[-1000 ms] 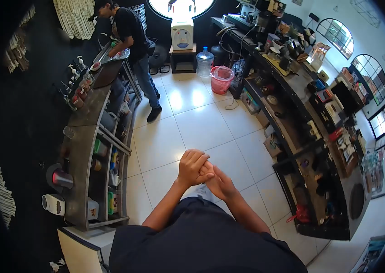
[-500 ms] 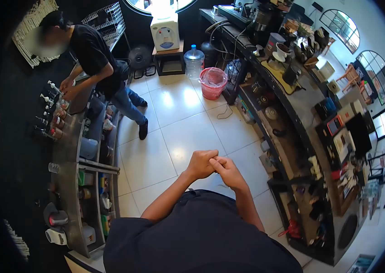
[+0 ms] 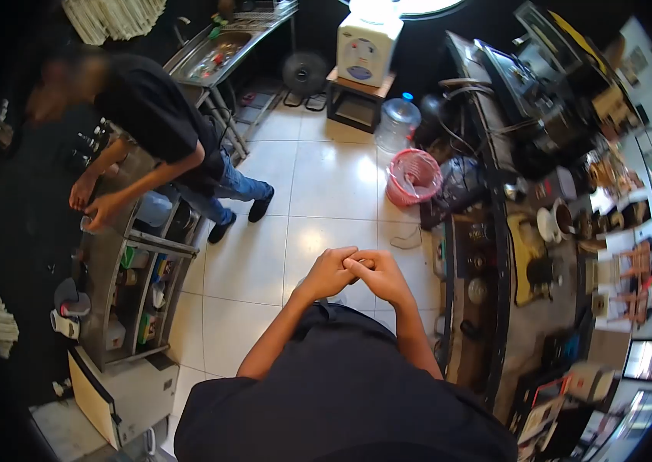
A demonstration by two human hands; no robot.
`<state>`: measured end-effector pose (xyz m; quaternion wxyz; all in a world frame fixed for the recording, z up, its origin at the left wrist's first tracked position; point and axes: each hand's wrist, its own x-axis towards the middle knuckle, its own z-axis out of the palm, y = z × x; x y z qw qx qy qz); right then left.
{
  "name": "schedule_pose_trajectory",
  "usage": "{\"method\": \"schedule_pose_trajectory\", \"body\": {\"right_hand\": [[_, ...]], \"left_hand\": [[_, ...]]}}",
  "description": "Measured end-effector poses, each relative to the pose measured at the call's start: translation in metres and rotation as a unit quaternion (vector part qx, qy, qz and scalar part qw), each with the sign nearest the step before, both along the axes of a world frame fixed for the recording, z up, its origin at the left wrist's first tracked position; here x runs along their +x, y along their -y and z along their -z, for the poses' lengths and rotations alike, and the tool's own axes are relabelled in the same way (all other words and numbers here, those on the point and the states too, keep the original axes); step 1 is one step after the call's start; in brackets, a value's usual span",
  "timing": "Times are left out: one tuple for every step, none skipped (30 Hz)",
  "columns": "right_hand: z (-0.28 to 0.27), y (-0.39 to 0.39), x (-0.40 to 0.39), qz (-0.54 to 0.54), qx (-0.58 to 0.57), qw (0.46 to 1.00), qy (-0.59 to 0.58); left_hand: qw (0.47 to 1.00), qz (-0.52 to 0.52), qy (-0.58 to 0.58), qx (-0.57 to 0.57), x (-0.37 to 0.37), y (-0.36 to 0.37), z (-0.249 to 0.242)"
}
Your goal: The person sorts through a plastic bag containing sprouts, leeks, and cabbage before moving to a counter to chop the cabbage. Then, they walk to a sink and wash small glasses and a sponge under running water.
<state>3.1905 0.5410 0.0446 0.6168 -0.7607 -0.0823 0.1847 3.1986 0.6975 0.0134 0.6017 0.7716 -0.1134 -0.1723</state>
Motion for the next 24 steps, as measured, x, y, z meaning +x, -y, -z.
{"method": "schedule_pose_trajectory", "body": {"right_hand": [[0.006, 0.002, 0.023, 0.028, 0.049, 0.998, -0.032], [0.012, 0.006, 0.05, 0.056, 0.095, 0.992, -0.062], [0.013, 0.01, 0.077, 0.083, 0.082, 0.993, -0.012], [0.01, 0.018, 0.103, 0.11, 0.005, 0.994, 0.016], [0.014, 0.024, 0.13, 0.136, 0.03, 0.99, 0.031], [0.02, 0.031, 0.156, 0.171, 0.088, 0.981, 0.004], [0.026, 0.042, 0.18, 0.202, 0.131, 0.97, -0.012], [0.022, 0.047, 0.201, 0.23, 0.097, 0.968, -0.009], [0.023, 0.053, 0.222, 0.229, 0.099, 0.968, -0.009], [0.027, 0.058, 0.242, 0.229, 0.105, 0.968, -0.01], [0.034, 0.063, 0.264, 0.217, 0.16, 0.962, -0.029], [0.038, 0.063, 0.281, 0.208, 0.213, 0.953, -0.056], [0.043, 0.064, 0.3, 0.217, 0.228, 0.946, -0.075], [0.048, 0.06, 0.318, 0.224, 0.227, 0.944, -0.083], [0.056, 0.057, 0.337, 0.229, 0.229, 0.941, -0.1], [0.064, 0.053, 0.362, 0.232, 0.231, 0.938, -0.114], [0.067, 0.045, 0.386, 0.252, 0.238, 0.926, -0.149], [0.074, 0.036, 0.412, 0.265, 0.247, 0.918, -0.159], [0.091, 0.034, 0.442, 0.248, 0.297, 0.909, -0.154], [0.094, 0.021, 0.474, 0.228, 0.347, 0.897, -0.149], [0.097, 0.008, 0.504, 0.247, 0.332, 0.898, -0.152], [0.1, -0.006, 0.538, 0.265, 0.316, 0.897, -0.156], [0.101, -0.02, 0.573, 0.24, 0.334, 0.898, -0.159], [0.099, -0.041, 0.608, 0.25, 0.379, 0.874, -0.173]], "left_hand": [[0.999, -0.022, 0.022, -0.029, 0.02, 0.003, 0.011], [0.999, -0.038, 0.023, -0.032, 0.045, 0.003, 0.013], [1.0, -0.014, 0.02, 0.001, 0.072, -0.001, 0.014], [0.999, 0.011, 0.012, 0.034, 0.096, -0.007, 0.016], [0.999, -0.008, 0.039, 0.008, 0.121, -0.012, 0.038], [0.999, -0.025, 0.042, 0.006, 0.152, -0.023, 0.034], [0.998, -0.05, 0.035, 0.008, 0.176, -0.031, 0.03], [0.997, -0.074, 0.025, 0.01, 0.194, -0.038, 0.028], [0.997, -0.078, 0.012, -0.027, 0.22, -0.049, 0.028], [0.995, -0.094, 0.017, -0.027, 0.247, -0.06, 0.026], [0.993, -0.115, 0.013, -0.009, 0.268, -0.07, 0.022], [0.991, -0.134, 0.002, 0.011, 0.283, -0.079, 0.021], [0.985, -0.171, 0.006, -0.006, 0.304, -0.086, 0.032], [0.983, -0.183, 0.005, -0.001, 0.318, -0.095, 0.027], [0.976, -0.214, -0.006, -0.046, 0.33, -0.103, 0.02], [0.965, -0.244, -0.013, -0.092, 0.346, -0.11, 0.017], [0.963, -0.259, -0.001, -0.07, 0.361, -0.12, 0.023], [0.961, -0.268, 0.001, -0.068, 0.375, -0.127, 0.028], [0.953, -0.293, 0.005, -0.072, 0.387, -0.133, 0.035], [0.945, -0.319, 0.012, -0.075, 0.403, -0.139, 0.042], [0.939, -0.334, 0.002, -0.079, 0.419, -0.147, 0.048], [0.936, -0.343, 0.0, -0.073, 0.434, -0.157, 0.054], [0.928, -0.368, -0.009, -0.048, 0.448, -0.163, 0.057], [0.919, -0.394, -0.017, -0.024, 0.462, -0.17, 0.058]]}}
